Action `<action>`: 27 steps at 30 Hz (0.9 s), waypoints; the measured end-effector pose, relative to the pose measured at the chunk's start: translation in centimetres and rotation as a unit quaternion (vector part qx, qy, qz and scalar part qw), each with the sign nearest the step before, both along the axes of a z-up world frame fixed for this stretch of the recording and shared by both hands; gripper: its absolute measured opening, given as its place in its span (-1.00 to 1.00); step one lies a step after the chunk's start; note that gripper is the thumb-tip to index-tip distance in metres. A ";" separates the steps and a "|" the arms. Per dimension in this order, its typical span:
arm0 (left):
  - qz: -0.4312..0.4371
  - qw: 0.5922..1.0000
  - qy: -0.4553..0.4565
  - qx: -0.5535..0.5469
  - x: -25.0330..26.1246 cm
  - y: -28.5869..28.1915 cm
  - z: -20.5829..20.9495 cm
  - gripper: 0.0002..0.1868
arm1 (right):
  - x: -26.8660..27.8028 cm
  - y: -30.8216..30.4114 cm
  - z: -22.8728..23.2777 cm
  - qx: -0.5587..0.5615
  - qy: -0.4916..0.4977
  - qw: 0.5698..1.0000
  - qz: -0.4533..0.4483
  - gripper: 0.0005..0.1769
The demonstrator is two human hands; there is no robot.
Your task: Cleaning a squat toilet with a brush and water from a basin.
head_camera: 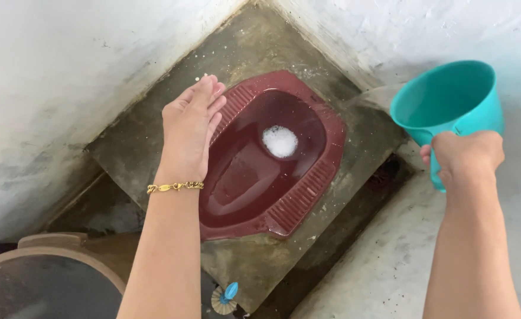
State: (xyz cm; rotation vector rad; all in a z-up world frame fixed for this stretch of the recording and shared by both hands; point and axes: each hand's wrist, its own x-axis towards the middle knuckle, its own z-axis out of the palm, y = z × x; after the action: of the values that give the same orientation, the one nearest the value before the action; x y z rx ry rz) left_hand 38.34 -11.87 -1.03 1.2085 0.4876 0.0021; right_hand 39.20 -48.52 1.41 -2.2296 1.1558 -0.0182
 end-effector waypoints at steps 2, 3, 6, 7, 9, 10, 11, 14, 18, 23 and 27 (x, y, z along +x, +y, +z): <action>0.000 1.000 -0.002 -0.006 -0.1 0.0 -0.3 -0.44 | -0.8 -1.0 -0.7 -0.006 -0.013 1.000 -0.006 -0.93; 0.001 1.000 -0.003 -0.012 -0.3 0.2 -0.4 -0.44 | -1.2 -1.3 -1.1 -0.010 -0.024 1.000 -0.010 -0.91; 0.001 1.000 -0.006 -0.006 -0.9 0.3 -0.6 -0.45 | -2.7 -1.8 -1.4 -0.005 -0.010 1.000 -0.002 -0.95; 0.002 1.000 -0.005 -0.006 -1.2 0.5 -0.6 -0.45 | -3.1 -1.6 -1.2 -0.005 -0.010 1.000 0.000 -0.95; 0.008 1.000 0.006 -0.007 -1.8 0.6 -0.5 -0.45 | -4.0 -1.3 -0.9 -0.007 0.019 1.000 -0.006 -0.90; 0.009 1.000 0.007 -0.007 -2.1 0.5 -0.7 -0.45 | -4.4 -1.2 -1.0 -0.008 0.020 1.000 -0.004 -0.90; 0.015 1.000 0.007 -0.009 -2.5 0.5 -0.9 -0.46 | -4.7 -1.1 -1.0 -0.012 0.025 1.000 -0.007 -0.89; 0.029 1.000 0.004 -0.011 -3.9 0.4 -1.5 -0.49 | -6.1 -0.5 -1.0 -0.021 0.043 0.999 0.000 -0.89; 0.041 0.998 0.012 0.036 -5.5 -0.2 -3.1 -0.57 | -7.9 0.8 -1.2 -0.010 0.040 0.999 0.002 -0.86; 0.043 0.998 0.012 0.037 -9.4 -1.9 -5.5 -0.58 | -10.6 3.4 -1.3 -0.011 0.049 0.998 0.037 -0.89; 0.059 0.997 0.037 0.042 -12.3 -2.5 -4.8 -0.54 | -12.9 5.0 -2.6 0.016 0.041 0.998 0.052 -0.89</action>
State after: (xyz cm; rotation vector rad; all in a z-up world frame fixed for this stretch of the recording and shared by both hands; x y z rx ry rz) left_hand 26.02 -14.36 -5.87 1.2640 0.6288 0.0805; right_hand 26.26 -43.48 -1.15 -2.2776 1.0733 0.1341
